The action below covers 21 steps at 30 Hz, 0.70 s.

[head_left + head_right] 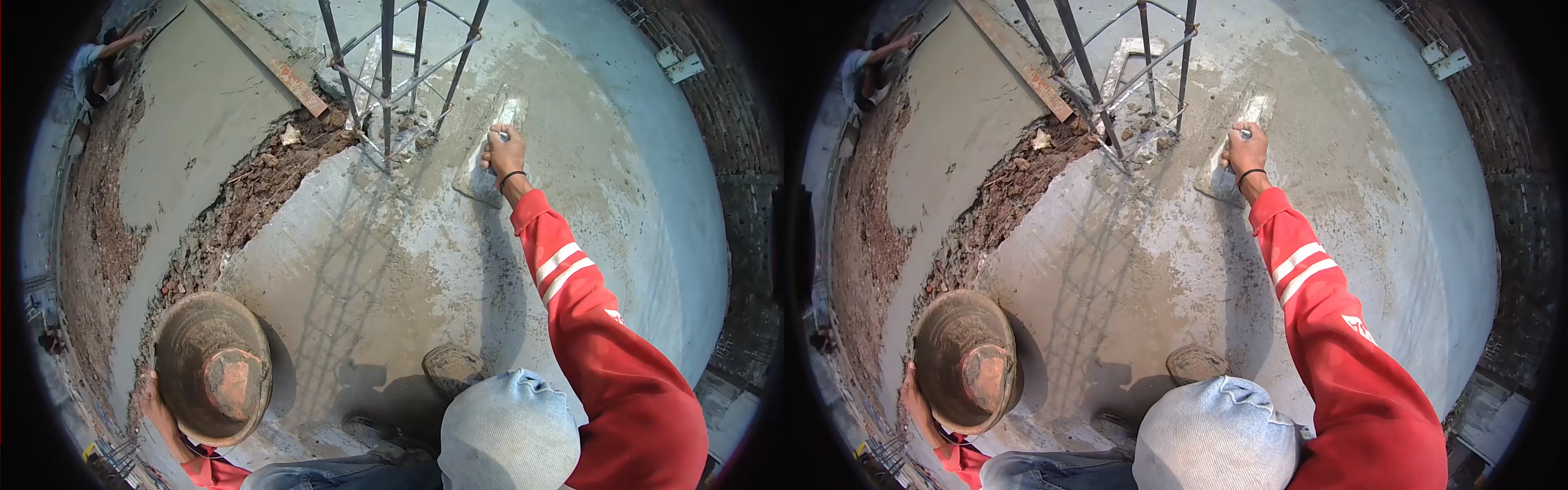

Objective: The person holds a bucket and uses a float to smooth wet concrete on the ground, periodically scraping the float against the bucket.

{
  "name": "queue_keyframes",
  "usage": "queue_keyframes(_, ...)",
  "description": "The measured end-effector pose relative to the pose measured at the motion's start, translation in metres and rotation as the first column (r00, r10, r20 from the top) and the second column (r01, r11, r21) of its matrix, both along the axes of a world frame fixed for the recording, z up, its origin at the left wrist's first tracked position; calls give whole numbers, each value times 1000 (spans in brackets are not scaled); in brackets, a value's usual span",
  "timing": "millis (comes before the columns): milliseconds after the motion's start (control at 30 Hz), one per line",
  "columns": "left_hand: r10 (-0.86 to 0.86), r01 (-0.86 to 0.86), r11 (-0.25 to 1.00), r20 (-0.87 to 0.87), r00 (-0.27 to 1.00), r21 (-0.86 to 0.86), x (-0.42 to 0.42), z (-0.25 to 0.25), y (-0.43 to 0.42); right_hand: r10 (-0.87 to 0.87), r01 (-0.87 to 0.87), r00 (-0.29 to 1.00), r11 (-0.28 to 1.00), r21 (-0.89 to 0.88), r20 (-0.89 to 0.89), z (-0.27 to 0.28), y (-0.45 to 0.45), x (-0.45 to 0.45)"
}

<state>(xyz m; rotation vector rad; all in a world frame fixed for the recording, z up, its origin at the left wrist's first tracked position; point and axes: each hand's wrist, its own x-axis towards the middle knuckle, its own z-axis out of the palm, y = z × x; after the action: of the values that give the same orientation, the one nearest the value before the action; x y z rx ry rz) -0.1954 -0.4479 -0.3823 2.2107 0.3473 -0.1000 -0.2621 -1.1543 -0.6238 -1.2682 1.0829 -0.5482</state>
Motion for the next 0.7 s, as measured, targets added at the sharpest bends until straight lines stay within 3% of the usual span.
queue_keyframes(100,-51,47,996,58,997,70,-8,-4,10,62,-61,997,998,18,-51,-2,-8,-12)
queue_keyframes(167,43,-49,995,71,997,85,-12,-4,12,65,-69,996,994,79,55,3,-31,12)
queue_keyframes(267,70,-66,991,-25,997,118,-10,6,-3,118,-119,989,993,0,92,-3,-54,42)
queue_keyframes(433,-3,0,996,28,1000,84,0,-6,18,398,-403,906,915,-5,-145,16,-16,-7)
queue_keyframes(600,15,-16,996,14,1000,90,-14,-6,30,351,-351,933,936,16,-76,-3,-53,41)
queue_keyframes(667,101,-109,982,58,993,156,-14,-4,15,307,-307,952,951,-19,-18,1,-46,49)
queue_keyframes(700,98,-106,983,63,993,149,-12,-3,13,374,-374,927,927,-11,-41,9,-34,43)
